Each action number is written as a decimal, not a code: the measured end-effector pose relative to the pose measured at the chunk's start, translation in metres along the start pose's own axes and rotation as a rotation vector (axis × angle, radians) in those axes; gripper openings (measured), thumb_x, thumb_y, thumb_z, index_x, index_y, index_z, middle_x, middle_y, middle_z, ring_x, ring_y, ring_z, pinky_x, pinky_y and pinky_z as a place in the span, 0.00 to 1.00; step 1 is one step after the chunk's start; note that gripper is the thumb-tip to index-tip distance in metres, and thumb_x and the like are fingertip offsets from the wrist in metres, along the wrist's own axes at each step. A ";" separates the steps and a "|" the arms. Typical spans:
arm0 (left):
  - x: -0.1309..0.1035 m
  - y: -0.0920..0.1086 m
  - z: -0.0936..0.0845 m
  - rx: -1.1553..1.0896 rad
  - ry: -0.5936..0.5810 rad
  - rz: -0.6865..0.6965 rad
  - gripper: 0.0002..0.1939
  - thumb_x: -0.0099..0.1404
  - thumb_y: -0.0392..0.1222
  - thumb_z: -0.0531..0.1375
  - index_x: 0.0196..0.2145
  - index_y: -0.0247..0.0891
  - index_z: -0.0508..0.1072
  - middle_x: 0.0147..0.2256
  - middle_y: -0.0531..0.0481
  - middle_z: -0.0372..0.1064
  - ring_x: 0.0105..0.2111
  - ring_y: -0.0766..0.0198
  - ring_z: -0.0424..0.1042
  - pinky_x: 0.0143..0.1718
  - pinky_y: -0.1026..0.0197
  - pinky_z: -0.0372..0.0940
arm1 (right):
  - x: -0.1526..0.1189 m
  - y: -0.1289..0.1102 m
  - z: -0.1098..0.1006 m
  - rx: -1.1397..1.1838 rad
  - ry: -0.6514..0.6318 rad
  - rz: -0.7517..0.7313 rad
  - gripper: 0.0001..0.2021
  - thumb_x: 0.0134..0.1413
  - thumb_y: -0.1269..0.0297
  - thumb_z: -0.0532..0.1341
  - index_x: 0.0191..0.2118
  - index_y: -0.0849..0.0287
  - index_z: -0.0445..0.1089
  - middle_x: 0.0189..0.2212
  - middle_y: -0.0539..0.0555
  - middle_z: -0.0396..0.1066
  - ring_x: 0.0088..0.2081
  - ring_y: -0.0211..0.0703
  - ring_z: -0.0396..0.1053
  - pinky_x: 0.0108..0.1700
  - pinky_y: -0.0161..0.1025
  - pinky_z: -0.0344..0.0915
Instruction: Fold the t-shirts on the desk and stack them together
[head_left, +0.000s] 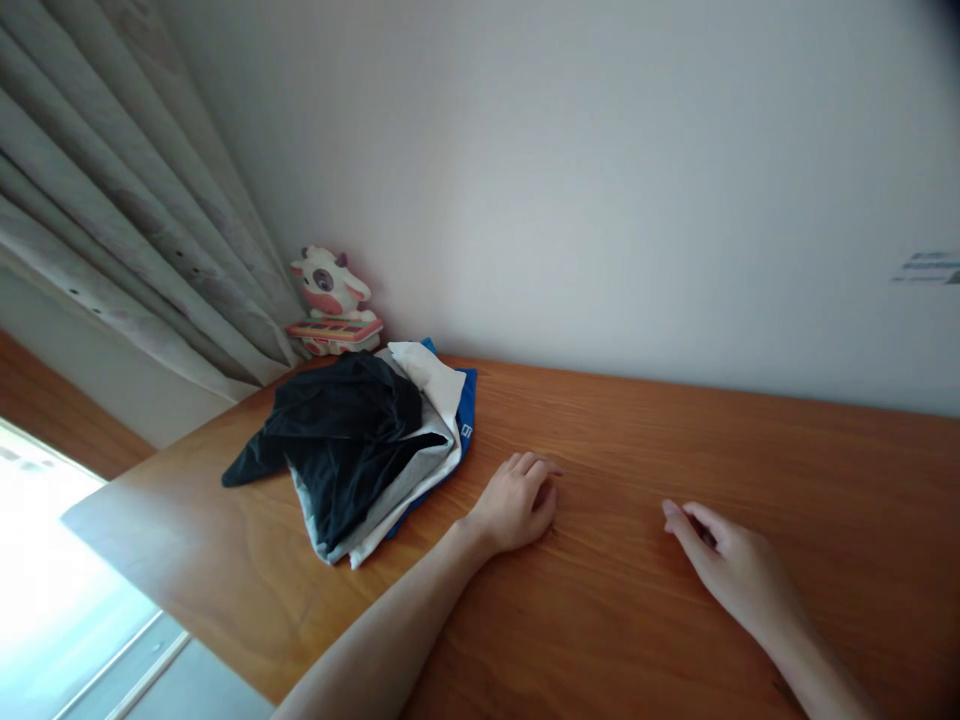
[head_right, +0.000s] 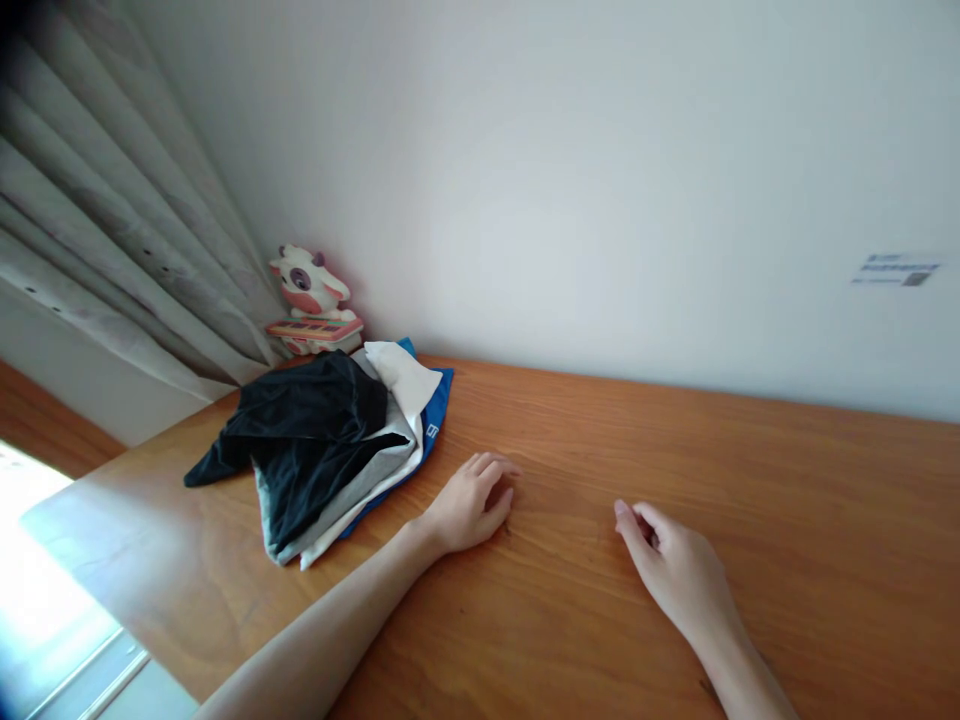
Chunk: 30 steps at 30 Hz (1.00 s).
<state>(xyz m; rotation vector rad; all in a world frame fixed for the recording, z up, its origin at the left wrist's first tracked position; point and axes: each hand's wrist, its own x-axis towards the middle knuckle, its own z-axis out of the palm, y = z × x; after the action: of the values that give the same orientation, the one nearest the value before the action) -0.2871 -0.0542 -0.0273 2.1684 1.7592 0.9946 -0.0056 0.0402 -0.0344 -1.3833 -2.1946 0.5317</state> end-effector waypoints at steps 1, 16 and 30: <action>-0.001 0.001 0.000 -0.005 0.013 0.001 0.16 0.67 0.35 0.56 0.52 0.41 0.71 0.49 0.43 0.74 0.51 0.53 0.73 0.57 0.50 0.68 | 0.001 0.003 0.001 0.012 -0.002 0.008 0.28 0.61 0.34 0.50 0.28 0.50 0.74 0.22 0.53 0.75 0.22 0.46 0.70 0.25 0.39 0.61; -0.023 -0.037 -0.108 0.380 0.580 -0.180 0.22 0.66 0.35 0.59 0.57 0.40 0.64 0.54 0.40 0.66 0.56 0.51 0.65 0.60 0.45 0.62 | 0.015 0.015 0.002 0.168 -0.070 0.156 0.28 0.46 0.28 0.54 0.27 0.48 0.76 0.31 0.60 0.82 0.33 0.63 0.79 0.35 0.50 0.70; -0.019 -0.097 -0.181 -0.257 0.801 -0.611 0.17 0.63 0.57 0.65 0.38 0.42 0.69 0.37 0.45 0.75 0.43 0.52 0.76 0.48 0.51 0.68 | 0.017 0.013 0.002 0.171 -0.157 0.219 0.30 0.45 0.29 0.50 0.31 0.49 0.73 0.33 0.62 0.82 0.40 0.70 0.78 0.46 0.57 0.69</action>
<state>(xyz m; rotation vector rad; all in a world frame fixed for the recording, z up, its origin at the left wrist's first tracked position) -0.4733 -0.0923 0.0526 0.9844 2.2049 1.8893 -0.0040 0.0612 -0.0402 -1.5415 -2.0703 0.9133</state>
